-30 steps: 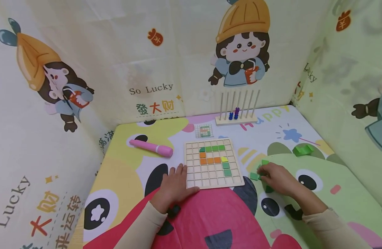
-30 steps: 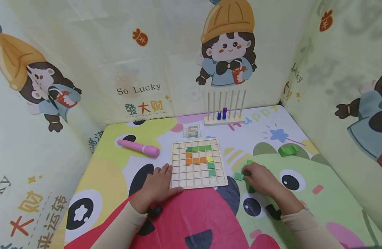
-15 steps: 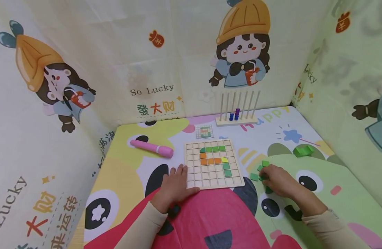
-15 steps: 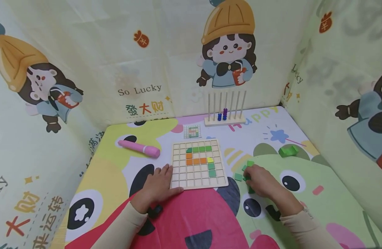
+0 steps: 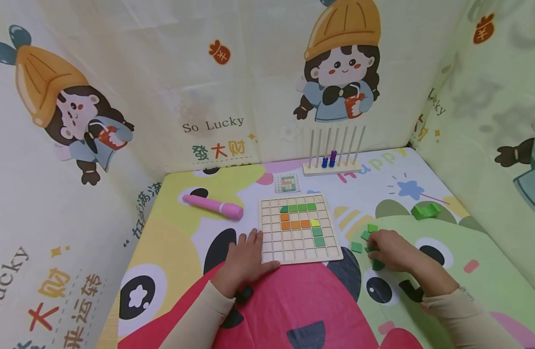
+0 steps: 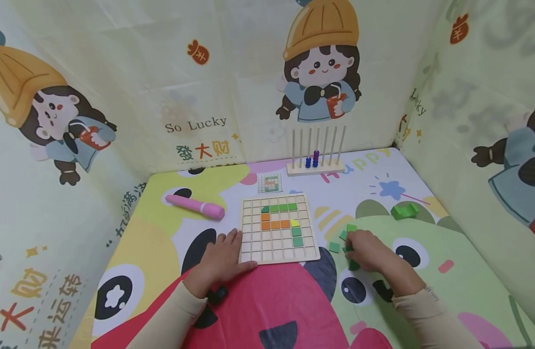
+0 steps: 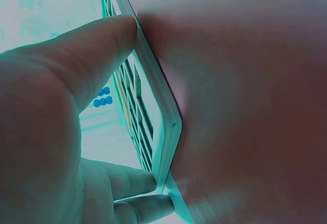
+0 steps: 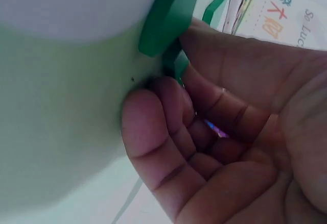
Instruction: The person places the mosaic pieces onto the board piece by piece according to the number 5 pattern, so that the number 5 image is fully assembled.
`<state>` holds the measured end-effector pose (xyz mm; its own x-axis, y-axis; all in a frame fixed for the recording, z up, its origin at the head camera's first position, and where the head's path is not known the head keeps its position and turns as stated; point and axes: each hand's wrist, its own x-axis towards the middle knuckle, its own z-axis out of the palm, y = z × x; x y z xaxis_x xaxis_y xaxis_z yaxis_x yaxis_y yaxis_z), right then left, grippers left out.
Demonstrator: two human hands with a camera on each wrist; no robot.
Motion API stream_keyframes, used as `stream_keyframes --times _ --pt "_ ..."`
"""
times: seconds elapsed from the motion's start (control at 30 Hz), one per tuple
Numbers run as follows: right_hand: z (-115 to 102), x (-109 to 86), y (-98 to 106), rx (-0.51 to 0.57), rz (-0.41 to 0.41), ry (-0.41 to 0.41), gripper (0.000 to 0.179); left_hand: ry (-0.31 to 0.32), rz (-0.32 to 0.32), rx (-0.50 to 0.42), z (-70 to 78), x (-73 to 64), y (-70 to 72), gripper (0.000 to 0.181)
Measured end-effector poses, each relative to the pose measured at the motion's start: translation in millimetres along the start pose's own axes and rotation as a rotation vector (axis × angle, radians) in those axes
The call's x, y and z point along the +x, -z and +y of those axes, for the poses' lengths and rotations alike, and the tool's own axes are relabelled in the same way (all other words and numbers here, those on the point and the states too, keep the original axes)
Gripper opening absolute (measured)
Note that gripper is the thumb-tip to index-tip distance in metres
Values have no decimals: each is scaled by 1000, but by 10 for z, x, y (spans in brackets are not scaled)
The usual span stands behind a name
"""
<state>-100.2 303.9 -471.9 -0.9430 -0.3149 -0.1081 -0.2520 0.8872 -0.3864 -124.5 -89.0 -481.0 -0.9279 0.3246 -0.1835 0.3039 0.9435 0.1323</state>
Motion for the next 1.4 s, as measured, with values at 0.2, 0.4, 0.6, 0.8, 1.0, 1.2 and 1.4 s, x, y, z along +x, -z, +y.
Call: stream_keyframes --times 0.2,0.4,0.6,0.8,1.0,1.2,1.4 --pt "-54 11 27 -49 -7 28 17 7 -3 3 -8 8 -5 107" --pt "-95 9 7 -125 35 61 18 6 -8 -8 6 5 14 107" --pt "-57 -12 15 -45 24 41 7 4 1 -13 5 -11 23 107" --pt "-2 -51 4 -19 82 45 9 2 5 -15 -2 -5 13 107" --pt "-72 -29 -33 21 157 98 16 3 -3 -14 10 -10 16 107" --pt "-238 44 -63 149 172 73 23 1 1 -11 5 -6 13 107" --pt "-405 160 -139 238 146 31 24 0 0 -11 0 -10 16 107"
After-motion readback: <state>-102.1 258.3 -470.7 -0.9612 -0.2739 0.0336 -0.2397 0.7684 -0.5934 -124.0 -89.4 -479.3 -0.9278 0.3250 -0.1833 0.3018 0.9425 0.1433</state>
